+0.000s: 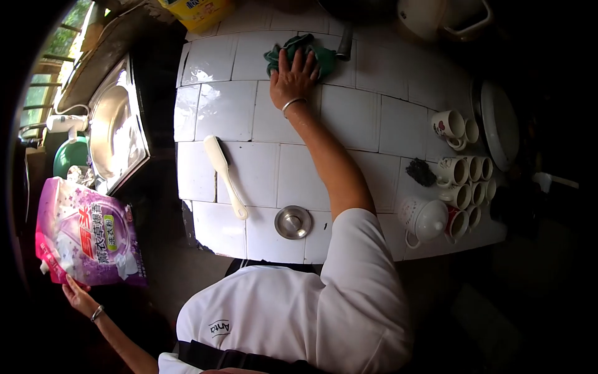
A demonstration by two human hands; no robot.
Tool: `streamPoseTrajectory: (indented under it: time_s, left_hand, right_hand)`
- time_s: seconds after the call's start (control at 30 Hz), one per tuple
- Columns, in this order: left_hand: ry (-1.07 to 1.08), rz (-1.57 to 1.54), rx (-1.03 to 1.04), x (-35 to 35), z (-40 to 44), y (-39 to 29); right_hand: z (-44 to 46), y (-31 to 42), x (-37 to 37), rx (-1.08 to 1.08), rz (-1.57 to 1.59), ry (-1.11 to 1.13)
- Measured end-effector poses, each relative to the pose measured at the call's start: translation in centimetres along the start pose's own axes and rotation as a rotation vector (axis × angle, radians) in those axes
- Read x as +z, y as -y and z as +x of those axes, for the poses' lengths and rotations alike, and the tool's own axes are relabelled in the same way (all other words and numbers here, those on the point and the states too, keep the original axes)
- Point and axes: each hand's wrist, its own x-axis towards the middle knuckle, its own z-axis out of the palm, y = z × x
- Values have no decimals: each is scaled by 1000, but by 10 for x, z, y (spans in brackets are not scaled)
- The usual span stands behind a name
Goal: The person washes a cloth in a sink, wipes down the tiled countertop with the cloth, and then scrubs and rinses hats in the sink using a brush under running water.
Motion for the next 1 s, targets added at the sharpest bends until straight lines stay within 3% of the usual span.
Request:
streamPoseTrajectory:
  time_s: [0.1,0.3,0.5,0.6,0.73,0.83,0.93,1.0]
  left_hand:
    - [-30,61,-3,-4,-8,-13]
    - [-105,186,-5,-8,-21,-42]
    - [-88,243,-28,-16,-24,-47]
    - [-132,257,-65,-10,-22,-48]
    - [-20,133,-40,-24,-4,-21]
    - [-10,52,14,-21,4,-3]
    - [-23,-33,50,-16,-2,-1]
    - [-13,-110,72,-14,-3,3]
  right_hand:
    - [26,12,31,92,-31,-19]
    - [74,74,105,-78,50,49]
    - [86,155,116,-332,220,262]
    - [84,171,103,-492,247,322]
    - [63,173,62,-662,316,455]
    - [40,138,-33,-882,105,212]
    - [25,106,-112,-694,120,268]
    - [8,67,-100,-552,314,365]
